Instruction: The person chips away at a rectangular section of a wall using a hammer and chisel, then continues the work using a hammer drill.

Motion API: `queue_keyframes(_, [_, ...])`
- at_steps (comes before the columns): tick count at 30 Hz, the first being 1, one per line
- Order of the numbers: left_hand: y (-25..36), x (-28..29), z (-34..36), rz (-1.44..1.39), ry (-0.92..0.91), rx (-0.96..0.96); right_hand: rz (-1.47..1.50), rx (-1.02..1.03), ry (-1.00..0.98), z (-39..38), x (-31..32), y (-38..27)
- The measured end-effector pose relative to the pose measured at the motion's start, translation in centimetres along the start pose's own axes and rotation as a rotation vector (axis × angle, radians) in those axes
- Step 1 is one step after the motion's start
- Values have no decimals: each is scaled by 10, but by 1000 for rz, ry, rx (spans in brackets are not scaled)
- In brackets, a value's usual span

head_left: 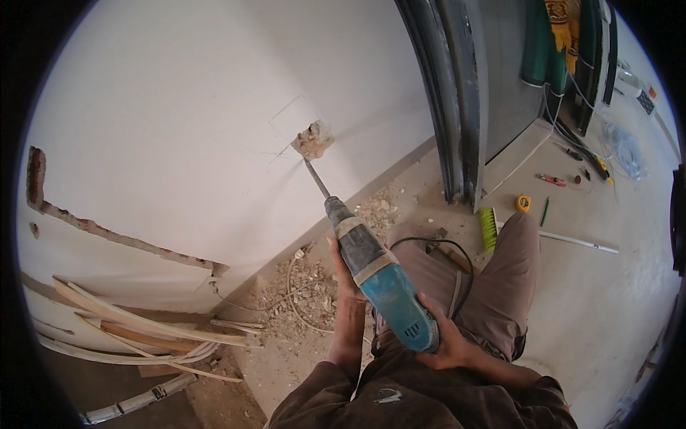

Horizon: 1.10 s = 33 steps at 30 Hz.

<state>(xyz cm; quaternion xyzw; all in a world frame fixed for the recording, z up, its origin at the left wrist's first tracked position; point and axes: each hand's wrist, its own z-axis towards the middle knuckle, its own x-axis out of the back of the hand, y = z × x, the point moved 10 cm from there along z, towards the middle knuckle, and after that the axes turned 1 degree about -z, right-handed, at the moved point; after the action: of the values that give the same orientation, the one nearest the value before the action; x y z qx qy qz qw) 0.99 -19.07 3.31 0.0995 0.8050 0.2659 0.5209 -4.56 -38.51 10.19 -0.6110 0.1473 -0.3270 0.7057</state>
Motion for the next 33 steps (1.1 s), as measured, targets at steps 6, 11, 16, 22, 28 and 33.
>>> queue_keyframes(6, [-1,0,9,-82,-116,29,110,-65,-58,3,-22,20])
queue_keyframes(11, [4,18,12,-169,-246,63,-38,-62,-151,9,-43,15])
queue_keyframes(16, [7,28,5,-509,-541,246,-411,-67,-371,15,-101,17])
queue_keyframes(22, [12,50,2,-612,-658,308,-352,-67,-475,18,-134,10])
queue_keyframes(28, [11,40,10,-476,-504,248,-358,-199,-435,19,-112,16])
queue_keyframes(33, [5,16,16,-182,-226,68,-259,-52,-34,8,-47,6])
